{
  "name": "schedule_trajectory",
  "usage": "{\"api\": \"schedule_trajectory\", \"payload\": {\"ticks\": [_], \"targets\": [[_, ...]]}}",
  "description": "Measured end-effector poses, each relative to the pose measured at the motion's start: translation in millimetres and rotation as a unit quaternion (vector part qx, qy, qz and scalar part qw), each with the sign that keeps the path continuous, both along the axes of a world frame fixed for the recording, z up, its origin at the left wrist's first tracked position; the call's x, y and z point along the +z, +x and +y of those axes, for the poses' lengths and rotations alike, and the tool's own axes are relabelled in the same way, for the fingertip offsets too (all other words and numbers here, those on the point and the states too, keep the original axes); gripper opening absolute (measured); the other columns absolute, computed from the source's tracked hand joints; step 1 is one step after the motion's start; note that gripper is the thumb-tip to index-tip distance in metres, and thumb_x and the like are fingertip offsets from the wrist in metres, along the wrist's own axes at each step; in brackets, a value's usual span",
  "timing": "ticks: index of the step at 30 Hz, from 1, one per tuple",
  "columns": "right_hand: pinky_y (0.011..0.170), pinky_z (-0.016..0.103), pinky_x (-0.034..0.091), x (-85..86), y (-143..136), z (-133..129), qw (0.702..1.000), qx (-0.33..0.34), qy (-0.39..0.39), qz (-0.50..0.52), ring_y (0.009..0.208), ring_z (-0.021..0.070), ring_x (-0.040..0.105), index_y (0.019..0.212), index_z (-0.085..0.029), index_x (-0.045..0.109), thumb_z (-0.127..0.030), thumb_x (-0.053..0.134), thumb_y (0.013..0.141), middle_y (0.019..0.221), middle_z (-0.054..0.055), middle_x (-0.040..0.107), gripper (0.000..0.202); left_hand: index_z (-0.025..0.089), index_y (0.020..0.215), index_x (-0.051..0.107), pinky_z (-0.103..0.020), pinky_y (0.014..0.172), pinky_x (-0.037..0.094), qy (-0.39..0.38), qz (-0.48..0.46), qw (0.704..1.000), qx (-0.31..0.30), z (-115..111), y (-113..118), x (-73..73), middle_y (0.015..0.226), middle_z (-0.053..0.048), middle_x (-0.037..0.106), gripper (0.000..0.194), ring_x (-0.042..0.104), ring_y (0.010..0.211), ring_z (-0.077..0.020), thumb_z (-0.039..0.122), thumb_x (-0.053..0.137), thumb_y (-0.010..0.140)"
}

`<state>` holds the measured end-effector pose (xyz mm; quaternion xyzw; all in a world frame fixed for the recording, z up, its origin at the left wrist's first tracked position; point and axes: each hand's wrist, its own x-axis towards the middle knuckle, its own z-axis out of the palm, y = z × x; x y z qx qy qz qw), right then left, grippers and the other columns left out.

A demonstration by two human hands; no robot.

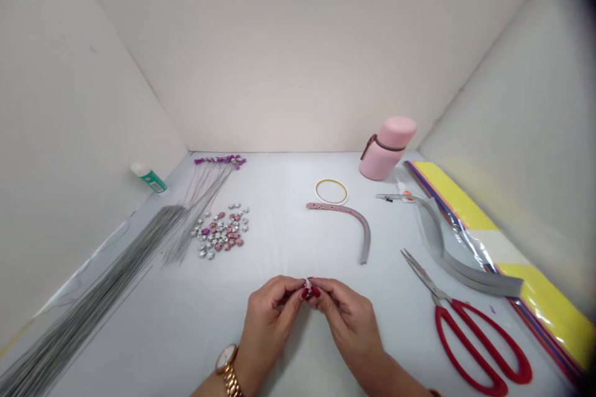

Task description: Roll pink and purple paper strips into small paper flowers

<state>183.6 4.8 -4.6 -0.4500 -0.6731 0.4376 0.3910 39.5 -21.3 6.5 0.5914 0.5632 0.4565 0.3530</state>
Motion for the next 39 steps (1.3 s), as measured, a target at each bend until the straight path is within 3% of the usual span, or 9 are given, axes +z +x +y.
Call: {"api": "schedule_trajectory", "payload": {"ticks": [5, 16, 24, 30, 39], "targets": [[0.060, 0.026, 0.052, 1.8, -0.1, 0.5, 1.000, -0.012, 0.008, -0.013, 0.065, 0.0159, 0.061, 0.089, -0.018, 0.063, -0.024, 0.044, 0.084, 0.076, 0.005, 0.067, 0.020, 0.019, 0.096, 0.060, -0.024, 0.070, 0.050, 0.063, 0.056, 0.996, -0.030, -1.6, 0.2, 1.7, 0.085, -0.004, 0.066, 0.020, 0.061, 0.078, -0.0140, 0.012, 0.050, 0.080], [0.072, 0.029, 0.053, -0.4, -3.8, -0.3, 0.999, 0.022, -0.039, 0.014, 0.080, 0.0173, 0.063, 0.096, -0.020, 0.060, -0.022, 0.048, 0.083, 0.090, 0.006, 0.066, 0.018, 0.021, 0.092, 0.062, -0.023, 0.067, 0.050, 0.038, 0.045, 0.998, 0.003, 0.4, -0.1, 0.9, 0.083, -0.002, 0.066, 0.020, 0.061, 0.075, -0.0132, 0.012, 0.049, 0.081], [0.071, 0.027, 0.053, -3.5, -1.7, -0.5, 0.999, 0.030, -0.036, -0.013, 0.078, 0.0166, 0.063, 0.095, -0.019, 0.058, -0.022, 0.045, 0.084, 0.089, 0.006, 0.065, 0.018, 0.020, 0.099, 0.059, -0.024, 0.071, 0.049, 0.074, 0.117, 0.990, -0.041, -0.1, -4.4, -3.6, 0.086, -0.004, 0.066, 0.022, 0.060, 0.078, -0.0133, 0.011, 0.047, 0.082], [0.069, 0.026, 0.051, -1.6, -2.2, 2.1, 0.997, 0.046, 0.023, -0.063, 0.076, 0.0160, 0.062, 0.095, -0.019, 0.057, -0.017, 0.042, 0.084, 0.087, 0.005, 0.065, 0.018, 0.018, 0.094, 0.058, -0.025, 0.067, 0.048, 0.078, 0.175, 0.981, -0.039, -1.4, -5.2, -5.1, 0.082, -0.004, 0.066, 0.018, 0.060, 0.073, -0.0137, 0.013, 0.047, 0.082], [0.070, 0.030, 0.050, -4.4, -2.7, -2.3, 0.979, 0.054, 0.153, -0.121, 0.079, 0.0180, 0.060, 0.101, -0.018, 0.053, -0.009, 0.037, 0.083, 0.088, 0.007, 0.064, 0.026, 0.016, 0.077, 0.059, -0.025, 0.054, 0.047, 0.107, 0.241, 0.964, 0.020, -2.2, 3.1, -10.1, 0.063, -0.002, 0.063, 0.010, 0.058, 0.057, -0.0144, 0.014, 0.049, 0.079]]}}
